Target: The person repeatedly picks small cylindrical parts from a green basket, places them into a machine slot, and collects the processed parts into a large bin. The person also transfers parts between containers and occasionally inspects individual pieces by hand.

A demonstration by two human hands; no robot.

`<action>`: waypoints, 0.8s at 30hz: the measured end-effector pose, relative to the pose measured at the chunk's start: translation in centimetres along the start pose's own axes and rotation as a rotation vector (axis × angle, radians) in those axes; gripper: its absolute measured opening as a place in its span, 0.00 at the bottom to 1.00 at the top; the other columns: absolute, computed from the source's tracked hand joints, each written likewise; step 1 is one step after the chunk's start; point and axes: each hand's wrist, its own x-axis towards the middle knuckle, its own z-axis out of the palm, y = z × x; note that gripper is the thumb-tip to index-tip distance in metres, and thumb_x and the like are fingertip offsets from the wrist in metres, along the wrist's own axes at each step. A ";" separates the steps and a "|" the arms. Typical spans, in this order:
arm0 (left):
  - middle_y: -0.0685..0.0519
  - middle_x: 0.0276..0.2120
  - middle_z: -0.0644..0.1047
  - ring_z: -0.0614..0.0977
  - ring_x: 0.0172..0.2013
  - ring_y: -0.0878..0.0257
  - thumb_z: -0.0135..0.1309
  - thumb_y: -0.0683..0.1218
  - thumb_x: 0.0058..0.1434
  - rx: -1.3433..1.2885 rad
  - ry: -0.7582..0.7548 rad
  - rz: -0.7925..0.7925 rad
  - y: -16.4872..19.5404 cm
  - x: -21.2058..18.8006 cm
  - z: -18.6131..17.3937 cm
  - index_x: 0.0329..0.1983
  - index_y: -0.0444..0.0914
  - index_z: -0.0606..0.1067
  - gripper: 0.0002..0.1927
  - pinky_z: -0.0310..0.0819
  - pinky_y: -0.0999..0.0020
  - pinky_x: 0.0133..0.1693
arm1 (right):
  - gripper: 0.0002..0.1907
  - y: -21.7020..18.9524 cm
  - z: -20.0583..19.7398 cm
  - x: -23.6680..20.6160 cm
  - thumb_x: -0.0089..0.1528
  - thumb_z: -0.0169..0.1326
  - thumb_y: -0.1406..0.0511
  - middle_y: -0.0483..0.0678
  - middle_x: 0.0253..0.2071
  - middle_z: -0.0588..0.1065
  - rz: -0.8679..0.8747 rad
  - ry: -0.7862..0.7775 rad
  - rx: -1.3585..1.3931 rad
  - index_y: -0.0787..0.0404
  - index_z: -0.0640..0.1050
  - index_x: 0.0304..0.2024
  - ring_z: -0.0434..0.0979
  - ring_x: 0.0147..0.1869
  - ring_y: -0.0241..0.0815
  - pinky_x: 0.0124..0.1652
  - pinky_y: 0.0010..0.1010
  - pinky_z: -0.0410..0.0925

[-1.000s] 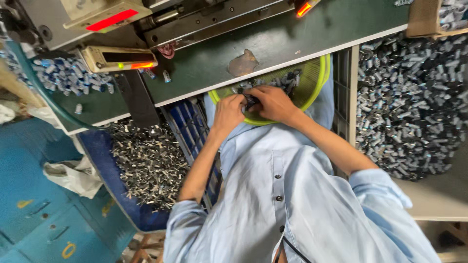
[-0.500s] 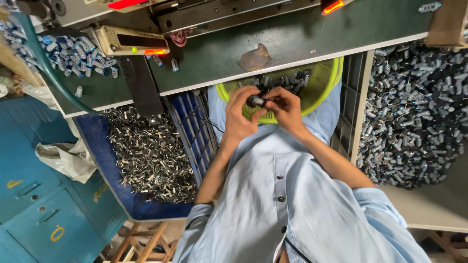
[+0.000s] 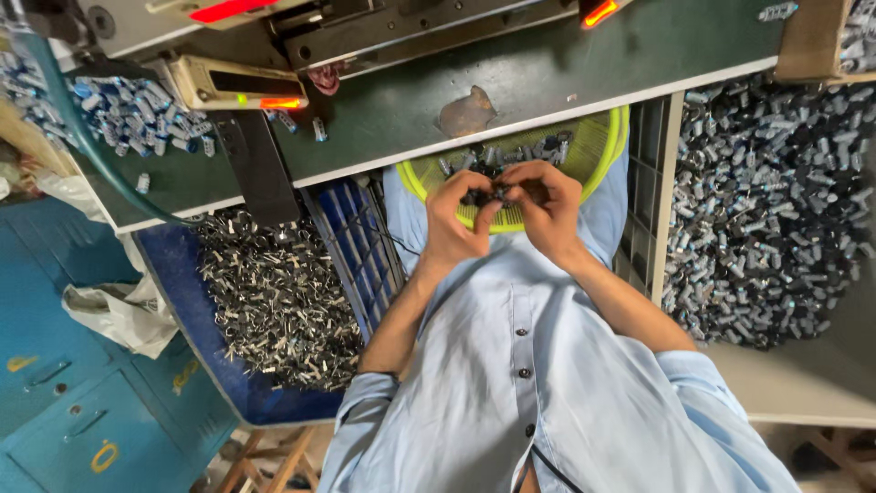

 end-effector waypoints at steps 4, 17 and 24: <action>0.44 0.36 0.75 0.79 0.40 0.44 0.57 0.33 0.46 0.147 0.132 0.260 0.9 0.1 0.1 0.38 0.34 0.73 0.15 0.76 0.55 0.45 | 0.09 1.7 -0.2 -0.4 0.67 0.55 0.78 0.54 0.47 0.79 0.102 -0.014 0.293 0.67 0.70 0.47 0.81 0.52 0.39 0.54 0.30 0.75; 0.48 0.41 0.81 0.82 0.41 0.50 0.59 0.35 0.54 0.381 0.268 0.214 0.7 -2.5 -2.6 0.36 0.33 0.80 0.07 0.76 0.59 0.43 | 0.17 1.8 -0.7 2.0 0.63 0.53 0.84 0.54 0.46 0.76 0.510 -0.006 0.884 0.61 0.71 0.49 0.77 0.45 0.43 0.44 0.32 0.73; 0.46 0.40 0.81 0.84 0.37 0.57 0.49 0.53 0.69 -0.698 0.233 -0.521 -2.3 -4.4 -2.0 0.41 0.32 0.75 0.18 0.79 0.60 0.34 | 0.22 -5.5 3.7 12.2 0.60 0.58 0.85 0.54 0.44 0.80 -0.613 -0.013 -0.384 0.61 0.68 0.49 0.83 0.46 0.46 0.46 0.28 0.75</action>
